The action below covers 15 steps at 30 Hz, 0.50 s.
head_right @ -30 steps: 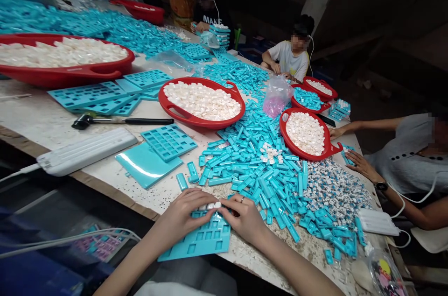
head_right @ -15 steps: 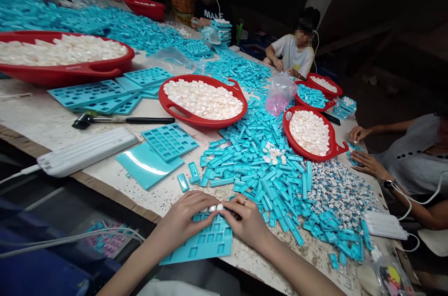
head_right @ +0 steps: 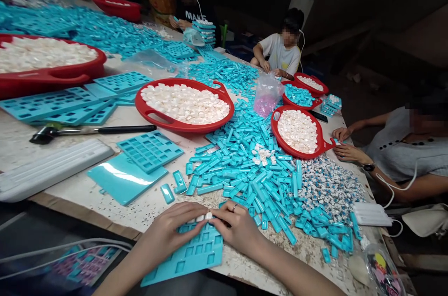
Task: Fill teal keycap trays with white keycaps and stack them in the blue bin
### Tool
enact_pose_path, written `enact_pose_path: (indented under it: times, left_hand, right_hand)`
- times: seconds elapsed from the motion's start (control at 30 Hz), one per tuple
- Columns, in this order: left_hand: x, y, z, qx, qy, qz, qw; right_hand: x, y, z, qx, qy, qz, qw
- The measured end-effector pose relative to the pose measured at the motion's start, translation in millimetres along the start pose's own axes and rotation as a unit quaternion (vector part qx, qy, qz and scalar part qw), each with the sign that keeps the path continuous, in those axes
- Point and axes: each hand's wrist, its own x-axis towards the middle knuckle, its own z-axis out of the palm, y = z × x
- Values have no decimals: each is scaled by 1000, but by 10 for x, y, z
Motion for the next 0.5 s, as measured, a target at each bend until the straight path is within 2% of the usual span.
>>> enact_pose_path:
  times: [0.17,0.37,0.5]
  left_hand:
    - [41,3,-38,-25,-38,-9,999]
    - [36,-20,-41,-16,-61,-32,998]
    - [77,14,-50,-4,-87,-49,995]
  right_hand:
    - [-2,-5,1,-39,-11,-14,999]
    - [6,-33,-38,-134,-69,-44,988]
    - [34,-44,-66,-148,-91,-39,984]
